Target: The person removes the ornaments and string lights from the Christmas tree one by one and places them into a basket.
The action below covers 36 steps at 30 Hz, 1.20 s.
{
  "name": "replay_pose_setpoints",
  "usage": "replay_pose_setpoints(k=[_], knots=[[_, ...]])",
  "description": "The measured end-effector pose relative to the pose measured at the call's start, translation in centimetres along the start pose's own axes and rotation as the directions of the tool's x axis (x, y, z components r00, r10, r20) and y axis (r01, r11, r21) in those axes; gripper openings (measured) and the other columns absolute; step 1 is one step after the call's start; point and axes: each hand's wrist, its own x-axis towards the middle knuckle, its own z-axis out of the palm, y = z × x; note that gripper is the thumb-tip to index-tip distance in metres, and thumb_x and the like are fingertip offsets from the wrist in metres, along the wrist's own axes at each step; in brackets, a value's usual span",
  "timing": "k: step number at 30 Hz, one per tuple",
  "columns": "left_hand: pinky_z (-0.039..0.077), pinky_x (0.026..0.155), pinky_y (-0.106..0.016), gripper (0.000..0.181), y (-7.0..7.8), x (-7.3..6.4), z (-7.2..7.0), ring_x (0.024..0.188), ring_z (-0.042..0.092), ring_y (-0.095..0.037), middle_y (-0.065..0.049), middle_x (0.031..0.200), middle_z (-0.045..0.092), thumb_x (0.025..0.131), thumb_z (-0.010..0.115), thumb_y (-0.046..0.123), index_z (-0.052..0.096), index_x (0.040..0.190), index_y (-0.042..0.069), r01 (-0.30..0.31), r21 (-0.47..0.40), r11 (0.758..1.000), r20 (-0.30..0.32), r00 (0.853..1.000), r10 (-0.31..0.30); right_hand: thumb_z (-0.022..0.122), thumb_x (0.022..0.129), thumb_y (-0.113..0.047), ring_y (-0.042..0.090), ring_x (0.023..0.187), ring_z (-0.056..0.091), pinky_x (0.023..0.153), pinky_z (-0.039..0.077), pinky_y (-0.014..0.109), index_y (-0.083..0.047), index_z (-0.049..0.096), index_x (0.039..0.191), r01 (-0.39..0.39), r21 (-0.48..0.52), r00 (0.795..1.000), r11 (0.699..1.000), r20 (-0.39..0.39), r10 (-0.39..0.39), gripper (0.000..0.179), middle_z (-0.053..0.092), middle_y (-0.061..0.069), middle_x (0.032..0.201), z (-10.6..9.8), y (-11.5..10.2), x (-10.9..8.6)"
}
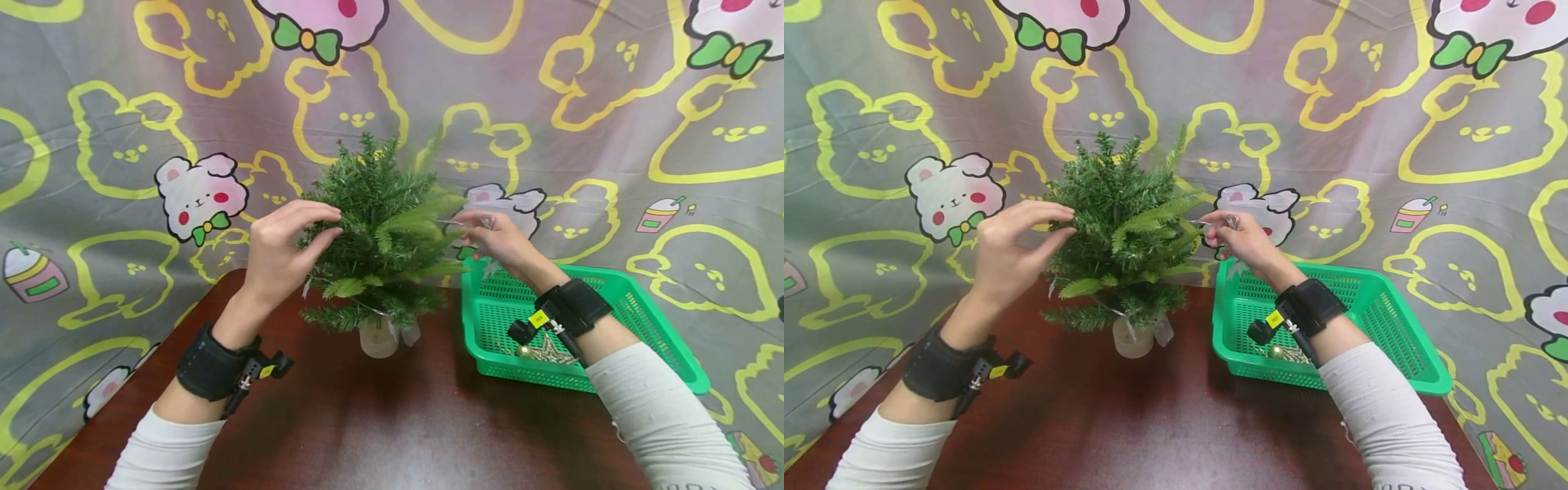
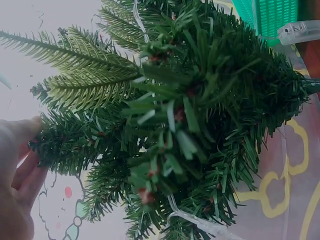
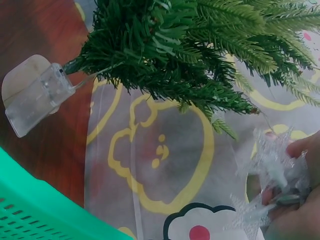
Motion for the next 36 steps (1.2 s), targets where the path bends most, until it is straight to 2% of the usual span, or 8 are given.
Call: replay_pose_setpoints(k=[4, 7, 12, 15, 20, 27, 31, 36], knots=[[0.051, 0.086, -0.015, 0.015, -0.3, -0.1, -0.2, 0.091, 0.072, -0.025, -0.010, 0.098, 0.077, 0.082, 0.078, 0.002, 0.077, 0.097, 0.006, 0.019, -0.015, 1.000, -0.005, 1.000, -0.019, 0.036, 0.100, -0.007, 0.014, 0.067, 0.041, 0.061, 0.039, 0.029, -0.006, 0.056, 0.132, -0.019, 0.073, 0.999, 0.997, -0.042, 0.022, 0.038, 0.053, -0.002, 0.084, 0.3, -0.2, 0.1], [0.051, 0.088, -0.016, 0.015, -0.6, -0.3, -0.4, 0.092, 0.072, -0.025, -0.010, 0.099, 0.077, 0.083, 0.078, 0.002, 0.077, 0.097, 0.005, 0.038, -0.018, 0.999, -0.005, 0.999, -0.038, 0.039, 0.104, -0.016, 0.009, 0.070, 0.048, 0.058, 0.036, 0.026, -0.008, 0.062, 0.112, -0.003, 0.117, 0.999, 0.993, -0.051, 0.009, 0.026, 0.059, -0.006, 0.085, 0.3, -0.3, 0.0], [0.051, 0.094, -0.019, 0.015, -1.2, -0.3, -0.7, 0.096, 0.072, -0.025, -0.011, 0.101, 0.076, 0.084, 0.076, 0.003, 0.076, 0.099, 0.002, 0.059, -0.001, 0.998, 0.010, 0.998, -0.059, 0.058, 0.101, -0.027, 0.007, 0.058, 0.042, 0.052, 0.033, 0.023, -0.009, 0.063, 0.090, 0.075, 0.122, 0.997, 0.990, -0.039, -0.071, 0.021, 0.053, -0.007, 0.075, 0.4, -0.1, -0.1], [0.052, 0.093, -0.017, 0.015, -1.5, -0.4, -0.8, 0.096, 0.072, -0.025, -0.012, 0.103, 0.076, 0.085, 0.076, 0.004, 0.076, 0.100, 0.001, 0.071, 0.007, 0.997, 0.019, 0.997, -0.071, 0.060, 0.100, -0.026, 0.009, 0.054, 0.034, 0.051, 0.034, 0.024, -0.009, 0.063, 0.094, 0.102, 0.112, 0.995, 0.989, -0.031, -0.099, 0.018, 0.051, -0.006, 0.074, 0.4, 0.1, -0.2], [0.052, 0.090, -0.014, 0.015, -1.8, -0.4, -0.9, 0.094, 0.072, -0.025, -0.013, 0.102, 0.076, 0.086, 0.075, 0.003, 0.075, 0.100, 0.001, 0.090, 0.007, 0.996, 0.016, 0.996, -0.090, 0.055, 0.102, -0.027, 0.011, 0.059, 0.041, 0.050, 0.035, 0.024, -0.012, 0.064, 0.097, 0.118, 0.089, 0.993, 0.989, -0.033, -0.115, 0.019, 0.058, -0.004, 0.080, 0.4, 0.2, -0.1], [0.053, 0.090, -0.014, 0.016, -2.1, -0.4, -1.0, 0.094, 0.073, -0.023, -0.011, 0.102, 0.077, 0.086, 0.075, 0.003, 0.076, 0.102, 0.003, 0.109, 0.008, 0.994, 0.007, 0.994, -0.109, 0.051, 0.104, -0.025, 0.010, 0.069, 0.050, 0.052, 0.034, 0.022, -0.003, 0.064, 0.124, 0.104, 0.044, 0.994, 0.994, -0.018, -0.103, 0.032, 0.068, -0.007, 0.091, 0.4, 0.2, 0.0], [0.054, 0.090, -0.015, 0.015, -2.3, -0.3, -1.1, 0.094, 0.073, -0.023, -0.012, 0.102, 0.077, 0.087, 0.074, 0.003, 0.076, 0.102, 0.003, 0.129, -0.002, 0.992, 0.006, 0.992, -0.129, 0.050, 0.105, -0.021, 0.009, 0.071, 0.052, 0.050, 0.033, 0.023, -0.004, 0.063, 0.129, 0.082, 0.024, 0.996, 0.996, -0.021, -0.081, 0.032, 0.069, -0.006, 0.100, 0.6, -0.1, 0.0], [0.054, 0.090, -0.016, 0.015, -2.5, -0.4, -1.1, 0.094, 0.072, -0.021, -0.011, 0.100, 0.077, 0.088, 0.073, 0.004, 0.077, 0.103, 0.005, 0.161, -0.031, 0.987, -0.005, 0.987, -0.161, 0.047, 0.105, -0.020, 0.014, 0.067, 0.047, 0.052, 0.032, 0.026, -0.001, 0.061, 0.126, 0.077, 0.038, 0.997, 0.996, -0.017, -0.077, 0.031, 0.059, -0.001, 0.088, 0.7, -0.3, -0.1]])
